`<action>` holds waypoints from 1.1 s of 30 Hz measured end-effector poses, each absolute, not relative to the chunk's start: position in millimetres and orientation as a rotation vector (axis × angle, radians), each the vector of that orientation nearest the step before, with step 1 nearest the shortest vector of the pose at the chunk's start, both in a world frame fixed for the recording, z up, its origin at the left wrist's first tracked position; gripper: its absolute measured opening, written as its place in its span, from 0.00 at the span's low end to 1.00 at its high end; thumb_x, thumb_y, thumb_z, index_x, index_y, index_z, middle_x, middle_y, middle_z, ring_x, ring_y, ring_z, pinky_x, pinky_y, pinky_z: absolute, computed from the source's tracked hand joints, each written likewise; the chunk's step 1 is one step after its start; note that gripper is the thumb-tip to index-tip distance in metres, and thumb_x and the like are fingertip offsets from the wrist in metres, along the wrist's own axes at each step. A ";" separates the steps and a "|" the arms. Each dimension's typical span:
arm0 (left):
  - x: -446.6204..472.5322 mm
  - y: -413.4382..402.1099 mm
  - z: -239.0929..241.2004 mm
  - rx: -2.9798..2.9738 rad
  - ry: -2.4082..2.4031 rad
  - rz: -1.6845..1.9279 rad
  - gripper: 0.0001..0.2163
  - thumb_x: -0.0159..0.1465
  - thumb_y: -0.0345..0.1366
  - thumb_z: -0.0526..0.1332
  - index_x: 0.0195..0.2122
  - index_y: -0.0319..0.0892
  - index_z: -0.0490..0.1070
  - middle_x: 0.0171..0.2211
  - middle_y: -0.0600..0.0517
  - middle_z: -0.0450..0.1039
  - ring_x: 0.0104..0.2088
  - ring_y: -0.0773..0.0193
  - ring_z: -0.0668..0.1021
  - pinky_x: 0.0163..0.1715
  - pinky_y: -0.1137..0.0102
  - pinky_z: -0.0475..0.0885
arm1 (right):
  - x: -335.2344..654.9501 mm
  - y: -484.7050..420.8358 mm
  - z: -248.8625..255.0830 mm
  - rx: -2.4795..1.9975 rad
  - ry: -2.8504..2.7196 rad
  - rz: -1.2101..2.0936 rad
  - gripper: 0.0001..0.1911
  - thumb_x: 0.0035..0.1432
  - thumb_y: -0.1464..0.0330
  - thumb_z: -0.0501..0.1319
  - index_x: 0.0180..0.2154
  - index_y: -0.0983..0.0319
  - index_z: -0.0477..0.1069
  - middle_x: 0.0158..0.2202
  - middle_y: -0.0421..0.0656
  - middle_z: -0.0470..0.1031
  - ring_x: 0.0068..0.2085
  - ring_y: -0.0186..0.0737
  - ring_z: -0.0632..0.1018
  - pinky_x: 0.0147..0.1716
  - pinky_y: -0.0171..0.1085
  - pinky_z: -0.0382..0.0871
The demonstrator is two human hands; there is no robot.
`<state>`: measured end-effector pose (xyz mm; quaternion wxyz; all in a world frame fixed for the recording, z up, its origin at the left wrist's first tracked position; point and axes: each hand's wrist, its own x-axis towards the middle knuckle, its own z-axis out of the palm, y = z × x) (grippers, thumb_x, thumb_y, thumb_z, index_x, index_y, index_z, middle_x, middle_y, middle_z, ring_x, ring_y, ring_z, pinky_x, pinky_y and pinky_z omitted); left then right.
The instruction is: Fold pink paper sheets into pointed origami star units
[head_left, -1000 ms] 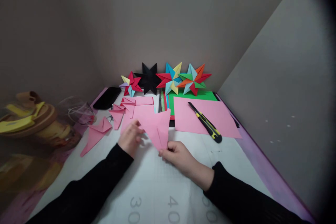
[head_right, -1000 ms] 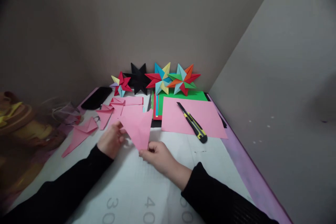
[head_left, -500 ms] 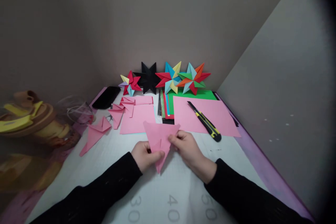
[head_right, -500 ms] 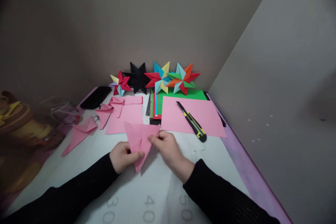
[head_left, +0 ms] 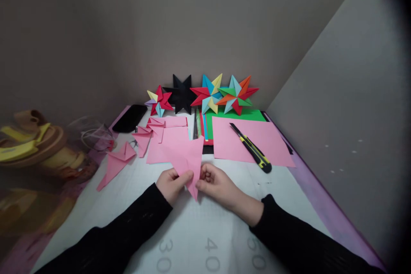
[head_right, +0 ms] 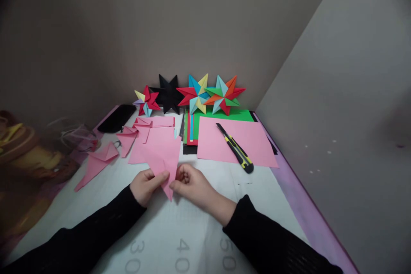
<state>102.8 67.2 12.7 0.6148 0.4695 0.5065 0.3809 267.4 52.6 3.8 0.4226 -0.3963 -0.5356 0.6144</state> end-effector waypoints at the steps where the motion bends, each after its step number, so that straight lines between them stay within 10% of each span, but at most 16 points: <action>1: 103.0 67.1 11.5 1.069 1.148 0.889 0.14 0.49 0.44 0.66 0.20 0.36 0.73 0.18 0.54 0.71 0.22 0.68 0.69 0.26 0.73 0.63 | 266.0 51.5 3.7 -1.030 -1.371 1.540 0.12 0.49 0.65 0.64 0.28 0.62 0.63 0.25 0.36 0.64 0.26 0.30 0.65 0.26 0.31 0.59; 26: 107.0 63.9 7.1 1.020 1.057 0.983 0.13 0.46 0.41 0.68 0.27 0.36 0.73 0.23 0.51 0.74 0.25 0.66 0.72 0.28 0.71 0.66 | 261.5 47.3 9.3 -1.143 -1.327 1.562 0.04 0.47 0.70 0.60 0.29 0.64 0.68 0.23 0.38 0.71 0.23 0.33 0.72 0.22 0.32 0.64; 33: 96.0 71.2 17.2 1.100 1.337 1.230 0.13 0.49 0.44 0.66 0.19 0.38 0.68 0.14 0.58 0.62 0.17 0.71 0.64 0.19 0.75 0.58 | 278.1 60.5 3.7 -1.191 -1.046 1.449 0.09 0.50 0.65 0.62 0.28 0.62 0.65 0.17 0.35 0.68 0.17 0.28 0.67 0.16 0.27 0.56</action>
